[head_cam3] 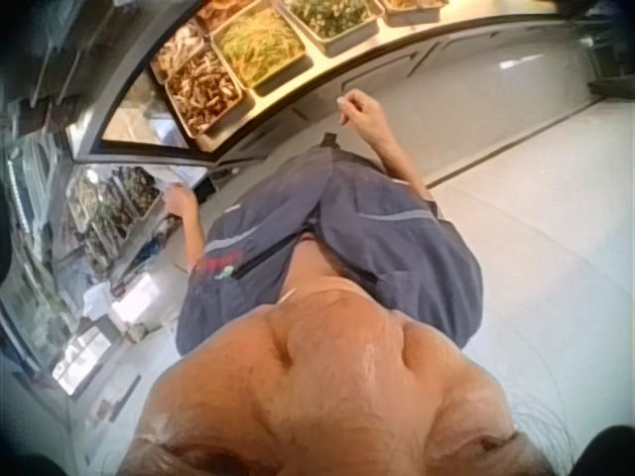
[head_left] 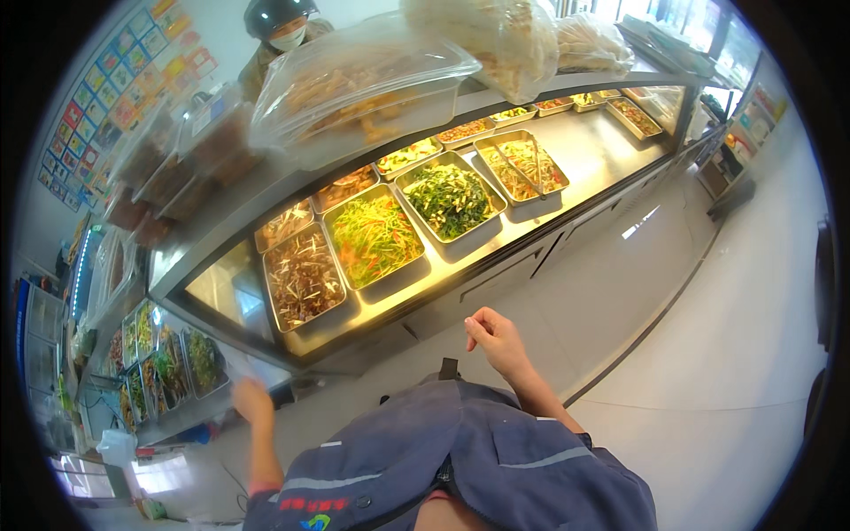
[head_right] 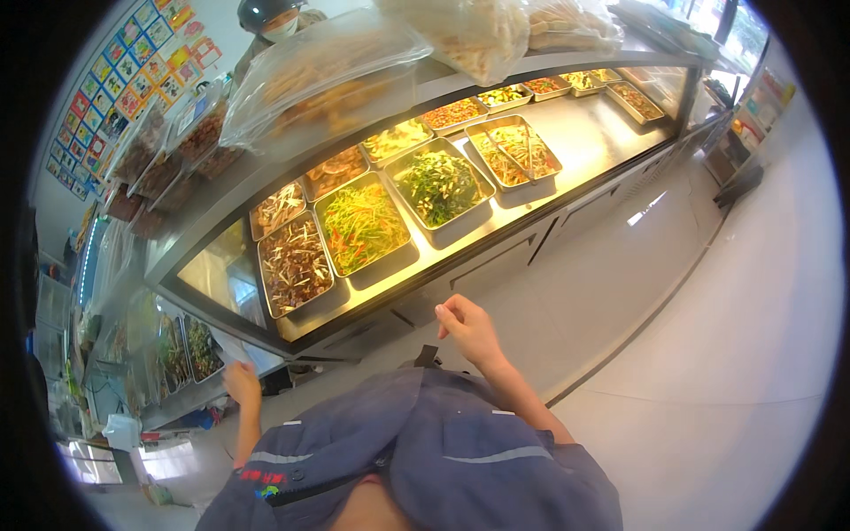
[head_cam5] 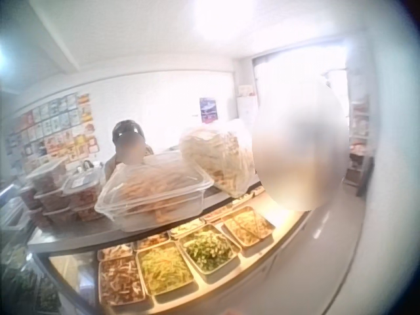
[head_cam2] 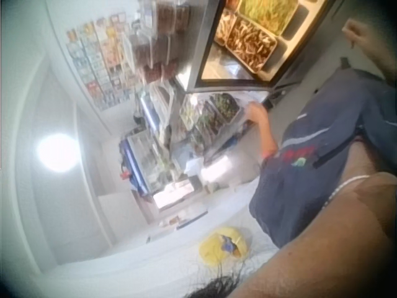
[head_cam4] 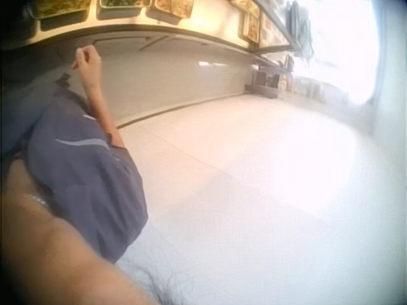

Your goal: The person scoops cooked food from metal trays into plastic bags using tongs, then ties the bags and hands them to a customer. The person repeats this process for multiple items.

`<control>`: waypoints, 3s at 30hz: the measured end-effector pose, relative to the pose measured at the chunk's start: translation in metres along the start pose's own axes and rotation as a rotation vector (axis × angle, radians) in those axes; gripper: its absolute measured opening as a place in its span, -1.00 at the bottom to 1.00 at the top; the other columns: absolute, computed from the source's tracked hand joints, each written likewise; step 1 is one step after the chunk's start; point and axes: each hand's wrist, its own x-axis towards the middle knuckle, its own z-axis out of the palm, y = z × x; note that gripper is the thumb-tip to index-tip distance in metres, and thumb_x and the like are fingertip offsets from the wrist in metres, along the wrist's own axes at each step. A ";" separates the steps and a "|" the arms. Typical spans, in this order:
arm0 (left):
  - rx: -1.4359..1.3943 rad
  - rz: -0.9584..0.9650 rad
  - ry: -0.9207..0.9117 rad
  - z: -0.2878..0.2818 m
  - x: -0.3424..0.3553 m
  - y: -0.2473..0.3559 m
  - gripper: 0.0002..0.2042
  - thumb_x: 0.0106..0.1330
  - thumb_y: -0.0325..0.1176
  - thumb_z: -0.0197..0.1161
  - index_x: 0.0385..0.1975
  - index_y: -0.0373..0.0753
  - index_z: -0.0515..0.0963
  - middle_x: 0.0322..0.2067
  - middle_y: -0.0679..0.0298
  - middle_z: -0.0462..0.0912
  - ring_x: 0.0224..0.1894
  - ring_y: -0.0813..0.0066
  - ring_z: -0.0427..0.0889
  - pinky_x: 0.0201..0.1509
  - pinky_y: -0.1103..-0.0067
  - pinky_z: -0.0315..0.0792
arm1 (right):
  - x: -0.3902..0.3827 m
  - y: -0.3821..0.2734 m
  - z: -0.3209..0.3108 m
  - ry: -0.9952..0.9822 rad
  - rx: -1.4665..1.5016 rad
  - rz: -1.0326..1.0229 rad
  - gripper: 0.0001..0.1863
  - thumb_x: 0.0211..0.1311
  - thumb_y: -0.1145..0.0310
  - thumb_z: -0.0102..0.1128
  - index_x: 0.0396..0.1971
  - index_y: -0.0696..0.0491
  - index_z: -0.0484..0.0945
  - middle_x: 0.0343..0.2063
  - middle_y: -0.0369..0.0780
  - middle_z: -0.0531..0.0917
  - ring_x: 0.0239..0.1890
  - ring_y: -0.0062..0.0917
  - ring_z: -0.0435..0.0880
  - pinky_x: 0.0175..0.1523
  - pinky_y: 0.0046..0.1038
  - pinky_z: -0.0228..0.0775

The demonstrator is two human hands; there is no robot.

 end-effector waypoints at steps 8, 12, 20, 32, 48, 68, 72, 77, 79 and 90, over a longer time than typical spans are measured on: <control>-1.720 0.143 -0.896 -0.097 -0.052 0.202 -0.62 0.18 -0.57 0.14 0.05 -0.36 0.43 -0.10 0.07 0.68 -0.38 0.44 0.68 -0.37 0.57 0.57 | 0.050 -0.014 -0.014 0.024 -0.262 -0.351 -0.75 0.46 0.26 0.15 -0.23 0.15 0.64 -0.38 -0.30 0.66 -0.28 -0.68 0.52 -0.12 -0.55 0.40; -1.965 0.167 -0.978 -0.152 -0.028 0.246 -0.45 0.01 -0.68 -0.06 0.12 -0.27 0.36 -0.06 -0.01 0.66 -0.22 0.39 0.69 -0.31 0.64 0.52 | 0.063 -0.047 -0.006 -0.072 -0.148 -0.294 -0.58 0.57 0.12 0.00 -0.07 0.20 0.66 -0.24 -0.30 0.69 -0.14 -0.63 0.55 0.05 -0.55 0.36; -1.869 0.254 -1.093 -0.174 -0.015 0.258 -0.34 0.03 -0.60 -0.10 0.28 -0.35 0.33 0.11 -0.01 0.57 0.00 0.25 0.69 0.13 0.45 0.51 | 0.060 -0.073 0.011 -0.099 -0.285 -0.487 -0.62 0.53 0.17 0.04 0.05 0.15 0.60 -0.01 -0.26 0.66 0.15 -0.54 0.50 0.27 -0.46 0.30; -1.815 0.098 -1.137 -0.130 -0.009 0.264 -0.65 0.15 -0.50 -0.06 -0.05 -0.34 0.45 -0.20 -0.02 0.70 -0.33 0.42 0.65 -0.26 0.60 0.51 | 0.052 -0.059 0.011 -0.310 -0.234 -0.369 -0.79 0.32 0.34 0.29 -0.16 0.14 0.58 -0.24 -0.26 0.67 -0.08 -0.53 0.61 0.12 -0.44 0.42; -1.475 0.368 -1.140 -0.132 0.011 0.284 -0.73 0.18 -0.49 -0.02 -0.14 -0.31 0.50 -0.27 0.28 0.61 -0.25 0.57 0.56 -0.14 0.63 0.46 | 0.044 -0.047 -0.006 -0.314 -0.188 -0.128 -0.86 0.35 0.39 0.23 -0.28 0.17 0.61 -0.51 -0.35 0.61 -0.41 -0.73 0.51 -0.29 -0.57 0.39; -1.425 0.523 -0.964 -0.144 -0.007 0.300 -0.49 0.52 -0.31 0.12 0.46 -0.04 0.29 -0.37 0.42 0.70 -0.42 0.77 0.51 -0.39 0.75 0.32 | 0.046 -0.038 -0.017 -0.170 -0.194 -0.117 -0.69 0.48 0.24 0.10 -0.26 0.20 0.63 -0.38 -0.31 0.67 -0.26 -0.65 0.57 -0.07 -0.53 0.42; -1.338 0.493 -0.977 -0.137 -0.003 0.298 -0.50 0.49 -0.34 0.12 0.43 -0.09 0.33 -0.34 0.34 0.71 -0.39 0.73 0.55 -0.33 0.72 0.39 | 0.042 -0.035 -0.021 -0.365 -0.324 -0.033 -0.76 0.44 0.31 0.15 -0.25 0.19 0.65 -0.36 -0.32 0.68 -0.28 -0.66 0.60 -0.12 -0.57 0.44; -0.917 0.708 -0.017 -0.120 -0.008 0.303 -0.63 0.49 -0.29 0.15 0.25 -0.20 0.50 -0.26 0.25 0.69 -0.28 0.63 0.59 -0.22 0.62 0.47 | 0.037 -0.022 -0.020 -0.280 -0.008 0.021 -0.78 0.36 0.33 0.24 -0.37 0.19 0.58 -0.44 -0.30 0.65 -0.44 -0.71 0.55 -0.32 -0.52 0.41; -0.949 0.656 0.090 -0.116 -0.021 0.306 -0.72 0.47 -0.25 0.21 0.01 -0.30 0.56 -0.23 0.22 0.66 -0.23 0.56 0.61 -0.16 0.56 0.50 | 0.038 -0.015 -0.015 0.004 0.056 0.010 -0.80 0.33 0.34 0.27 -0.32 0.20 0.58 -0.41 -0.28 0.67 -0.42 -0.67 0.58 -0.29 -0.51 0.44; -1.651 0.293 -1.036 -0.065 -0.064 0.323 -0.83 0.40 -0.33 0.28 -0.32 -0.22 0.44 -0.46 0.38 0.55 -0.43 0.61 0.54 -0.36 0.63 0.44 | 0.017 0.004 -0.006 -0.086 0.424 0.199 -0.83 0.42 0.28 0.24 -0.25 0.04 0.49 -0.40 -0.34 0.60 -0.36 -0.69 0.54 -0.24 -0.54 0.39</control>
